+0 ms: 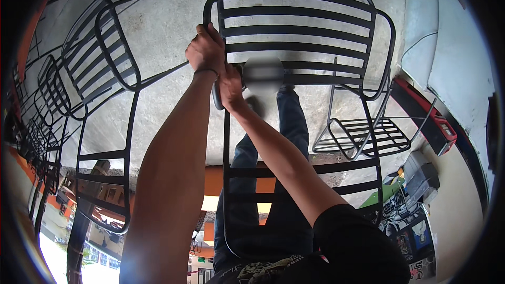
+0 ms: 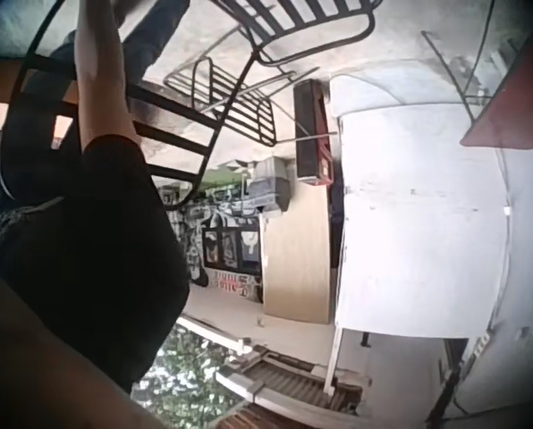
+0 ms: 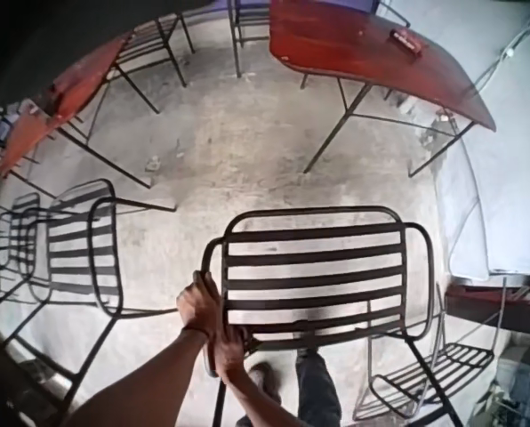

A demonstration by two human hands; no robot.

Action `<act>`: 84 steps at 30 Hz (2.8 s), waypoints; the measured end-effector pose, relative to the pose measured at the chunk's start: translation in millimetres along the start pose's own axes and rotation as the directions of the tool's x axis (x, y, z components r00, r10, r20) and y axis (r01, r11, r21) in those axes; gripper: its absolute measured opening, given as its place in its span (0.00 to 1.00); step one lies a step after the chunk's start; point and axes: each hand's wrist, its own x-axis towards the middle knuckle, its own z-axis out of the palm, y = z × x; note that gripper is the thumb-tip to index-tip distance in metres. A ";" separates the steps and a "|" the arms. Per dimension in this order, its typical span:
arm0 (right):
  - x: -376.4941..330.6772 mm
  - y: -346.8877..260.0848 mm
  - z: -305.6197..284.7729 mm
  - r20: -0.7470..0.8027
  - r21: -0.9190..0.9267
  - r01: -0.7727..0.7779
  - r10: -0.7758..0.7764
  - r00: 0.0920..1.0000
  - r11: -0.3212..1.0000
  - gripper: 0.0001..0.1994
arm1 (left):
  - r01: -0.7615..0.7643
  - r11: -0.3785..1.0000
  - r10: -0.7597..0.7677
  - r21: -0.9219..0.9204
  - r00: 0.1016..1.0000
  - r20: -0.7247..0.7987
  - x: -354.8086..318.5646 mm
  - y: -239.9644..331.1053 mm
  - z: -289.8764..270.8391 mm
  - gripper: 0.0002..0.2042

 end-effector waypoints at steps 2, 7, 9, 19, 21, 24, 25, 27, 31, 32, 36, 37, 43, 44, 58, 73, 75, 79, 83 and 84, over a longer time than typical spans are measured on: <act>-5.5 7.3 3.7 -0.003 0.139 0.002 -0.002 1.000 0.990 0.18 | 0.015 1.000 -0.015 -0.015 1.000 0.005 -4.3 1.6 -0.9 0.14; -15.5 59.5 -64.7 -0.116 -0.102 0.183 -0.195 0.974 0.978 0.21 | 0.029 0.999 -0.029 0.030 0.999 -0.016 -4.5 -20.1 -1.6 0.14; -33.0 113.3 -97.1 -0.027 -0.179 0.146 -0.153 0.988 0.973 0.23 | 0.024 0.999 -0.023 0.031 1.000 -0.021 -3.7 -19.3 -1.2 0.14; -61.7 263.0 -204.6 -0.498 -0.238 -0.806 0.644 0.580 0.542 0.21 | 0.004 0.998 0.001 0.068 0.997 -0.074 -3.2 -13.5 4.2 0.14; -59.4 253.5 -190.9 -0.547 -0.175 -0.875 0.694 0.468 0.452 0.21 | 0.007 0.997 -0.001 0.079 0.998 -0.070 -5.2 -13.3 3.5 0.14; -59.6 188.5 -151.7 -0.465 -0.139 -0.736 0.612 0.639 0.663 0.21 | 0.018 0.995 -0.011 0.098 0.998 -0.066 -3.7 -16.0 4.2 0.15; -57.3 151.0 -134.4 -0.398 -0.087 -0.640 0.563 0.725 0.763 0.21 | 0.009 0.994 0.001 0.110 0.996 -0.090 1.3 -18.5 3.9 0.15; -56.0 97.3 -97.8 -0.217 -0.046 -0.402 0.384 0.898 0.915 0.23 | -0.013 0.993 0.025 0.119 0.995 -0.102 -1.7 -20.6 2.6 0.15; -34.8 25.9 -42.1 -0.112 -0.030 -0.138 0.134 0.985 0.990 0.23 | -0.005 0.995 0.012 0.101 0.997 -0.071 -5.7 -16.6 6.6 0.16; -31.8 31.3 -40.4 -0.116 -0.028 -0.139 0.135 0.984 0.990 0.23 | -0.009 0.995 0.016 0.102 0.997 -0.074 -3.4 -14.3 8.4 0.16; -29.7 58.6 -59.4 -0.030 0.065 0.093 -0.092 0.995 0.994 0.24 | -0.021 0.993 0.033 0.114 0.994 -0.100 -3.9 -15.3 6.3 0.16; -33.5 74.9 -69.0 -0.029 0.014 0.147 -0.146 0.989 0.989 0.23 | -0.009 0.993 0.020 0.117 0.995 -0.099 -3.9 -16.4 6.6 0.15; -53.7 203.8 -165.3 -0.096 -0.268 -0.221 0.203 0.975 0.938 0.19 | -0.005 0.992 0.017 0.124 0.995 -0.100 -3.5 -18.0 4.8 0.14; -59.5 226.3 -182.4 -0.153 -0.306 -0.278 0.242 0.958 0.911 0.18 | -0.006 0.993 0.018 0.118 0.995 -0.101 -3.5 -20.3 4.0 0.14; 49.3 305.0 -201.1 -0.670 0.421 -0.685 0.713 0.206 0.595 0.27 | -0.027 0.995 0.035 0.094 0.995 -0.089 -6.0 -23.1 5.1 0.14; 130.7 281.6 -223.2 -0.250 -0.587 -0.012 -0.168 0.953 0.809 0.22 | -0.020 0.996 0.024 0.086 0.998 -0.051 -6.5 -17.4 4.6 0.13; 126.6 292.9 -228.7 -0.269 -0.636 -0.233 0.071 0.961 0.735 0.22 | -0.010 0.997 0.012 0.075 0.999 -0.036 -9.5 -20.0 3.3 0.13; 149.2 299.0 -230.7 -0.536 -0.359 -0.594 0.362 0.763 0.720 0.22 | 0.025 1.000 -0.025 0.005 1.000 0.003 -6.1 -17.9 0.6 0.13; 152.6 279.7 -203.5 -0.677 -0.131 -0.760 0.503 0.538 0.636 0.23 | 0.013 0.999 -0.014 -0.029 1.000 -0.005 -11.9 -15.5 3.1 0.12; 149.0 263.5 -191.9 -0.641 -0.153 -0.683 0.454 0.619 0.714 0.23 | 0.032 0.999 -0.033 -0.024 0.999 -0.009 -11.5 -18.8 1.2 0.12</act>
